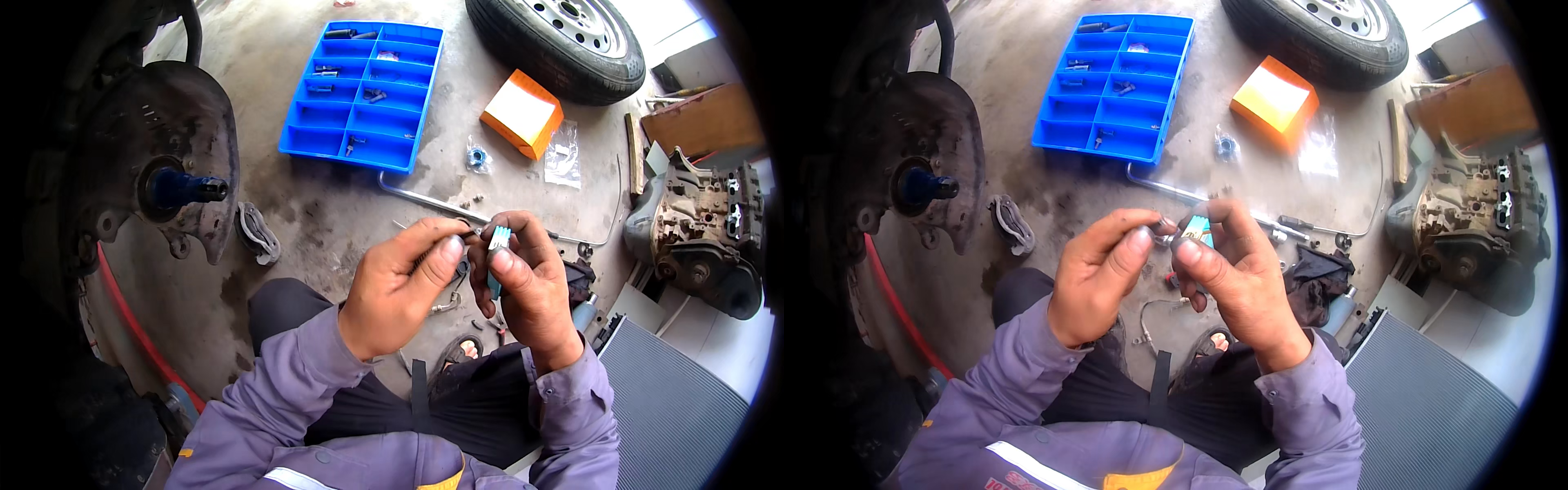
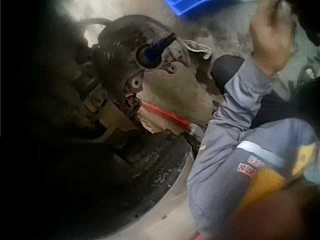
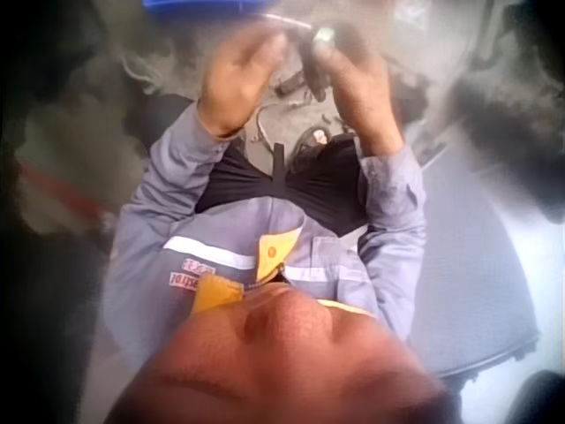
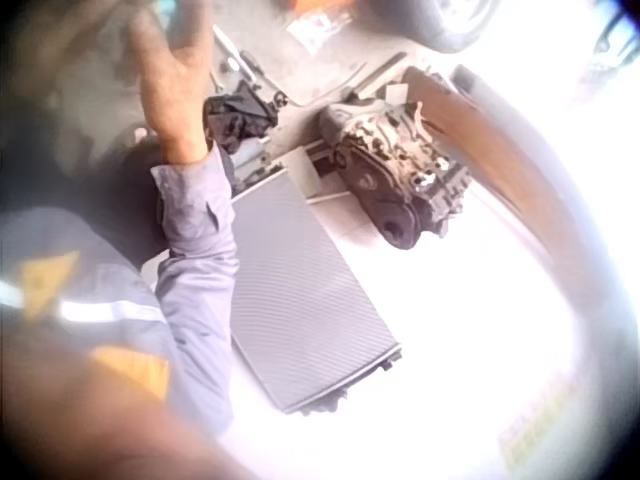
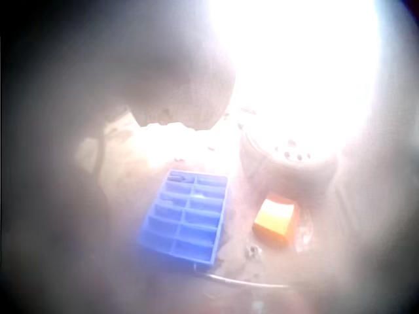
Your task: The person strips the outer insulation from a car wire harness using pliers and a utility knife. They then use a lighter to heat-shrink a protective sleeve over the exposed wires and connect the harness to a small black electrical component.
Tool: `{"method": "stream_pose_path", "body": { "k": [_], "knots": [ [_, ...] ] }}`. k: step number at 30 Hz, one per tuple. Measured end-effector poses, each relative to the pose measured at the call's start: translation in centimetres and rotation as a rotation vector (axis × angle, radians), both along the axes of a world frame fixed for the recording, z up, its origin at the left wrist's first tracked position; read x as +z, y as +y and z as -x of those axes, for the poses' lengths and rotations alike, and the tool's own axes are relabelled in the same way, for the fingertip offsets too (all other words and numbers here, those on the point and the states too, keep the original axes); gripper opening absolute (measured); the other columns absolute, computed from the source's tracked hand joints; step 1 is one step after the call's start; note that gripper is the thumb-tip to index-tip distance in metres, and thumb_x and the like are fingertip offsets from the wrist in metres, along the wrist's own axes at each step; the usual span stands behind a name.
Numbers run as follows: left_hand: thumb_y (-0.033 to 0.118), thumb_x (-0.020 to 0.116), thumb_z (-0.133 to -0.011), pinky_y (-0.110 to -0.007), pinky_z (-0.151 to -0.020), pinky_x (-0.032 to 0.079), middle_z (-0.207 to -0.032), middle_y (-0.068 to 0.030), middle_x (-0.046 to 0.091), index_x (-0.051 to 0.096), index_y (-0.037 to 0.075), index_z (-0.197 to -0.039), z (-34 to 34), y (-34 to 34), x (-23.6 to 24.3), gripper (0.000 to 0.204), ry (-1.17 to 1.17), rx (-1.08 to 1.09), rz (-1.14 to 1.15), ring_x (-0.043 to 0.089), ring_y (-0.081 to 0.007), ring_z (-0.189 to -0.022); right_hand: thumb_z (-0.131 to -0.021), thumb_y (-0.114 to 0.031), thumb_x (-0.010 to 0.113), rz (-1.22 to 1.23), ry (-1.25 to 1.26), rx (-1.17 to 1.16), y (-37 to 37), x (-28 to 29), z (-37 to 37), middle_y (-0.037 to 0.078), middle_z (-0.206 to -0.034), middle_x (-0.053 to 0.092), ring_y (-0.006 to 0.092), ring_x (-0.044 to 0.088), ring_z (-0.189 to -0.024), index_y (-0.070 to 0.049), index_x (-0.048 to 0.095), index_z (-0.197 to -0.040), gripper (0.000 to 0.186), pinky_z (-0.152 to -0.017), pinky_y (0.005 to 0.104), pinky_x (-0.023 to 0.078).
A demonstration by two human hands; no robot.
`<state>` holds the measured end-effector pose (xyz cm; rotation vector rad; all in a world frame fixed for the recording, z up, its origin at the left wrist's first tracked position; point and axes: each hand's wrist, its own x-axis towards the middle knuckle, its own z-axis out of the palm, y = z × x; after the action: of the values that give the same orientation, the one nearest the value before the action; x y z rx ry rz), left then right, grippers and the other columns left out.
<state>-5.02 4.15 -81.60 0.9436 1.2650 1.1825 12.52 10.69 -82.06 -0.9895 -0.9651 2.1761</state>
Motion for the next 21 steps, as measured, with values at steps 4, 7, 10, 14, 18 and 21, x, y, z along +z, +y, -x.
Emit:
{"method": "stream_pose_path", "body": {
  "k": [4, 7, 10, 14, 18, 21],
  "knots": [
    [0.01, 0.06, -0.1, -0.027, -0.066, 0.049, -0.089, -0.0107, 0.066, 0.062, -0.003, -0.114, -0.4, 0.2, -0.6, 0.02, 0.223, -0.009, -0.218, 0.061, -0.0129, -0.075, -0.084, -0.017, 0.082, -0.161, -0.03, -0.089, -0.3, 0.0, 0.0, 0.004, -0.092, 0.059, 0.0096, 0.057, -0.071, -0.002, 0.056, -0.116, 0.044, -0.063, 0.023, 0.049],
    [0.01, 0.06, -0.099, -0.029, -0.064, 0.048, -0.087, -0.0117, 0.065, 0.063, -0.003, -0.114, -0.3, 0.4, -1.0, 0.02, 0.296, -0.07, -0.237, 0.061, -0.0155, -0.072, -0.086, -0.005, 0.078, -0.406, -0.184, -0.1, -0.4, -0.1, -0.1, 0.003, -0.088, 0.063, 0.0097, 0.061, -0.076, 0.0, 0.062, -0.103, 0.024, -0.067, 0.0241, 0.05],
    [0.01, 0.06, -0.099, -0.029, -0.065, 0.048, -0.087, -0.0116, 0.064, 0.063, -0.003, -0.114, -0.3, 0.3, -1.6, 0.02, 0.247, -0.124, -0.209, 0.06, -0.0152, -0.071, -0.089, -0.004, 0.074, -0.479, -0.26, -0.169, -0.2, 0.4, -0.4, 0.004, -0.087, 0.065, 0.0109, 0.064, -0.077, 0.0, 0.061, -0.096, 0.015, -0.066, 0.025, 0.051],
    [0.012, 0.058, -0.101, -0.025, -0.068, 0.047, -0.094, -0.0074, 0.066, 0.062, -0.003, -0.116, 0.0, 0.3, -0.9, 0.021, -0.01, -0.109, -0.041, 0.06, -0.01, -0.078, -0.088, -0.01, 0.079, -0.38, -0.25, -0.237, -0.7, 0.6, -0.1, 0.005, -0.086, 0.065, 0.0108, 0.064, -0.076, 0.001, 0.06, -0.099, 0.025, -0.066, 0.0251, 0.052],
    [0.012, 0.057, -0.103, -0.022, -0.071, 0.047, -0.099, -0.0026, 0.066, 0.061, -0.002, -0.119, 0.6, 0.3, 0.0, 0.022, -0.126, 0.034, 0.032, 0.058, -0.0063, -0.083, -0.085, -0.015, 0.082, -0.317, -0.28, 0.128, 0.2, 0.3, -0.9, 0.004, -0.098, 0.065, 0.0111, 0.062, -0.091, 0.0, 0.063, -0.108, 0.034, -0.079, 0.026, 0.052],
    [0.01, 0.058, -0.101, -0.021, -0.07, 0.046, -0.102, -0.0072, 0.064, 0.061, -0.003, -0.12, 1.1, 0.1, -0.4, 0.023, -0.009, 0.071, -0.077, 0.056, -0.0074, -0.08, -0.083, -0.014, 0.083, -0.193, -0.115, 0.081, -0.5, 0.7, 0.0, 0.002, -0.095, 0.065, 0.0101, 0.061, -0.089, -0.001, 0.062, -0.107, 0.034, -0.076, 0.0256, 0.05]
  ]
}}
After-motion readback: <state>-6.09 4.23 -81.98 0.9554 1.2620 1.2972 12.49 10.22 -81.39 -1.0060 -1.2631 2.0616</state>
